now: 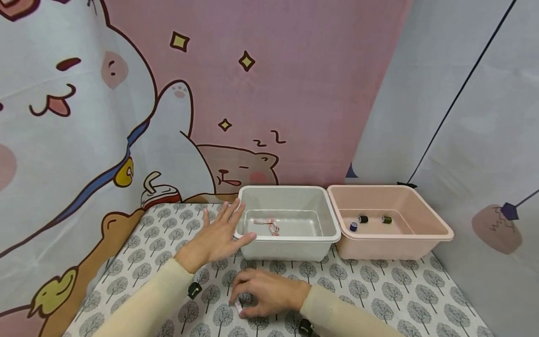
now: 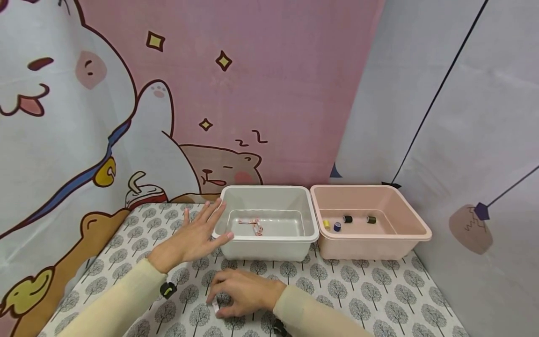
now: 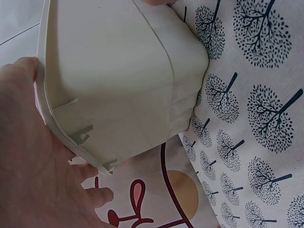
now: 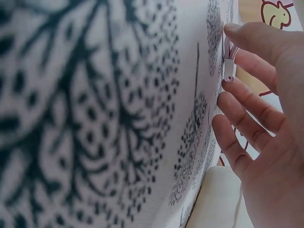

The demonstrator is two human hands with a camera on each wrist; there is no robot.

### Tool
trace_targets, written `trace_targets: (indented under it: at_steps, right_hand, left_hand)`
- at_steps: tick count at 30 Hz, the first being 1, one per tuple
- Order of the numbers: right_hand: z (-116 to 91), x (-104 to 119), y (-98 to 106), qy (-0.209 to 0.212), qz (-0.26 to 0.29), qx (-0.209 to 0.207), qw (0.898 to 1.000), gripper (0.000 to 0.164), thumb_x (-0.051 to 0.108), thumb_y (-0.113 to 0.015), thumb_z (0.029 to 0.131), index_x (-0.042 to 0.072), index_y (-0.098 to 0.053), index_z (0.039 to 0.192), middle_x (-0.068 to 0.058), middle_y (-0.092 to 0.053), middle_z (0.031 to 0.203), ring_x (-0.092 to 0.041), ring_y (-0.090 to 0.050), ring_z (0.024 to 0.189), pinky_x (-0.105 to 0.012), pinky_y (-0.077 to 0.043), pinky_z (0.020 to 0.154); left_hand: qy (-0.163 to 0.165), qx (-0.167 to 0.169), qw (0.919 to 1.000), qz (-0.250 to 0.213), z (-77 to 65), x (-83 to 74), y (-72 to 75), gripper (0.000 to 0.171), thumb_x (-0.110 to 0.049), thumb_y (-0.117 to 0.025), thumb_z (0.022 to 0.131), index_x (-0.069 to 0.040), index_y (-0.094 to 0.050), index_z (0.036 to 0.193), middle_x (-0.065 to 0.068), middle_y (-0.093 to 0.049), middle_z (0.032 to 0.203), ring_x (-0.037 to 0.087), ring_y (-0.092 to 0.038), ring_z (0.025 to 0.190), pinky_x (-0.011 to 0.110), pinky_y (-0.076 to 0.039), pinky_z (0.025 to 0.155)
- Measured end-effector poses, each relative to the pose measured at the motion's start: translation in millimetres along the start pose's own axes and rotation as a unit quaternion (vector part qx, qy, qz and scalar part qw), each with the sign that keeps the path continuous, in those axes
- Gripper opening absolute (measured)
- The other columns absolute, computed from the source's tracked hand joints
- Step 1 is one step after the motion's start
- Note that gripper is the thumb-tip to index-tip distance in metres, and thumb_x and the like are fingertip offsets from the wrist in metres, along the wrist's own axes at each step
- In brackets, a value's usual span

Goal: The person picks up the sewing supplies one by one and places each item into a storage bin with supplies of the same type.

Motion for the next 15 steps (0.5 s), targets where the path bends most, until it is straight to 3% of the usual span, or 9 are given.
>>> trace_targets:
  at_steps: [15]
  right_hand:
    - [-3.5,4.8,5.4,0.005,-0.002,-0.007,1.0,0.035,0.047,-0.081,0.11,0.031,-0.081,0.141,0.008,-0.073,0.149,-0.003,-0.069,0.14,-0.02,-0.053,0.124]
  left_hand:
    - [0.001,-0.005,1.0,0.003,-0.4,-0.8,0.3,0.106,-0.087,-0.042,0.112,-0.024,-0.006,0.189,0.005,-0.004,0.199,0.039,-0.004,0.185,0.089,0.008,0.138]
Point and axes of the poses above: each hand's wrist, its own z-axis towards the middle knuckle, its own y-axis out of the back of the hand, x = y × z, the point moved 8 cm from there along z, towards the middle knuckle
